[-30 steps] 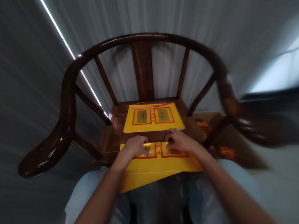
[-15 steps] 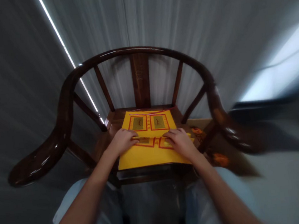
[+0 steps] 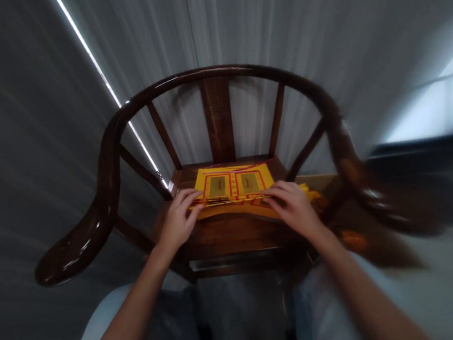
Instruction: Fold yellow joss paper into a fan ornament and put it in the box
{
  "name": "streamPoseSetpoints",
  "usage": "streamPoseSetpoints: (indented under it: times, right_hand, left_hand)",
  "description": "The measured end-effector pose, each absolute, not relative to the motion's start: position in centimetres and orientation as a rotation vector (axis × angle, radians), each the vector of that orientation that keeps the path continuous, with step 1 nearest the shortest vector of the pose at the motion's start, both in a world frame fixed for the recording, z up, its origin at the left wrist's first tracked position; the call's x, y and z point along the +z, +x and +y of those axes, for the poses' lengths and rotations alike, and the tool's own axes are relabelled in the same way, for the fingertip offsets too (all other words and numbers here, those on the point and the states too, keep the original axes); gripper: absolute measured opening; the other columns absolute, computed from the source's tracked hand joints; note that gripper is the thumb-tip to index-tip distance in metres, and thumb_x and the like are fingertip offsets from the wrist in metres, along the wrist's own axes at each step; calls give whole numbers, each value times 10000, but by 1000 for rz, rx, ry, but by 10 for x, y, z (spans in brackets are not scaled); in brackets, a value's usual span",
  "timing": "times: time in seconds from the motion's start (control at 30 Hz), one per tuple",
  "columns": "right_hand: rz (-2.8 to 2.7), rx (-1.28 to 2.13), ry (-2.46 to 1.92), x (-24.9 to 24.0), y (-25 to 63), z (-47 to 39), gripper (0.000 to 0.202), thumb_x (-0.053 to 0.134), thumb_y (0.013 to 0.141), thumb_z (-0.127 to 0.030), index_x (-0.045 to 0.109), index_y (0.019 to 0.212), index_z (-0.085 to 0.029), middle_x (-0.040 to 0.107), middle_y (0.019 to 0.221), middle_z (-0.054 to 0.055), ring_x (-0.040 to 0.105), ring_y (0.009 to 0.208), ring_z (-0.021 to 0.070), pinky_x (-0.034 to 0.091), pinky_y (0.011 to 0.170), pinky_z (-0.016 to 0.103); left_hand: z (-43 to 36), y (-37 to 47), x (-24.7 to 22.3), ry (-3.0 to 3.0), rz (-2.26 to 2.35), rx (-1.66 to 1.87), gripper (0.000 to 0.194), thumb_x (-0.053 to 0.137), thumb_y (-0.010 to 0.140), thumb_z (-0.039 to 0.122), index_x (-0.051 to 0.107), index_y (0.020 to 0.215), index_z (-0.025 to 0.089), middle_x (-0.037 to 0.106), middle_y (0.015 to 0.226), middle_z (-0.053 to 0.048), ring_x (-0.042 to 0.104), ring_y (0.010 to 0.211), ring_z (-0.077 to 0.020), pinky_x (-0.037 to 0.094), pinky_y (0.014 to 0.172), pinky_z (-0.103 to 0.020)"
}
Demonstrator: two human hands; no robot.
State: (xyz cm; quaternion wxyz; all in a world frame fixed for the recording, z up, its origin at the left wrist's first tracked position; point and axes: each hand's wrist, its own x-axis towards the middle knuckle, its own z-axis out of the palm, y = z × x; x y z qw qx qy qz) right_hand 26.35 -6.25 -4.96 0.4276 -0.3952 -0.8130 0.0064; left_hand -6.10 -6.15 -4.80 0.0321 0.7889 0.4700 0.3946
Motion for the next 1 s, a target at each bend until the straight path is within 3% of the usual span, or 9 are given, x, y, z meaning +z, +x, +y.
streamPoseSetpoints:
  times: [0.13,0.3,0.43,0.6,0.83,1.0]
  right_hand:
    - [-2106,166,-975,-52,261,-62,180,573,933,-261,668,1083,-229,654,923,51,617,887,216,447,788,352]
    - [-2197,113,-1068,-52,259,-64,229,581,929,-304,649,1129,-215,677,926,66,630,899,241,446,799,371]
    - [-2262,20,-1158,-52,251,-66,268,588,928,-353,643,1137,-195,716,993,83,646,940,254,428,821,389]
    - [-2293,-28,-1183,-54,239,-65,293,537,955,-390,641,1143,-191,731,1034,85,650,969,247,411,856,397]
    - [-2301,-55,-1163,-53,232,-63,224,496,978,-345,656,974,-189,733,915,61,655,870,228,390,804,370]
    - [-2294,-83,-1134,-56,229,-61,223,504,979,-365,649,996,-196,739,931,69,666,871,220,386,792,358]
  left_hand:
    - [-49,-61,-67,1969,1559,1431,415,448,944,438,525,1284,213,561,1277,-110,543,1182,-244,424,1029,-429]
    - [-33,-53,-74,1579,1605,1551,429,526,877,487,558,1188,193,616,1131,-99,604,981,-214,492,881,-361]
    - [-34,-43,-63,1608,1673,1495,302,477,900,447,639,944,196,643,907,-52,604,867,-211,479,826,-344]
    - [-41,-37,-51,1583,1844,1410,353,460,908,439,581,671,207,589,728,-23,569,763,-211,458,774,-331]
    - [-37,-42,-54,1432,1708,1511,236,535,867,371,598,723,195,616,741,-8,576,752,-184,455,721,-281]
    - [-27,-39,-59,1303,1623,1605,220,623,815,394,600,749,186,640,740,-21,606,756,-190,479,707,-285]
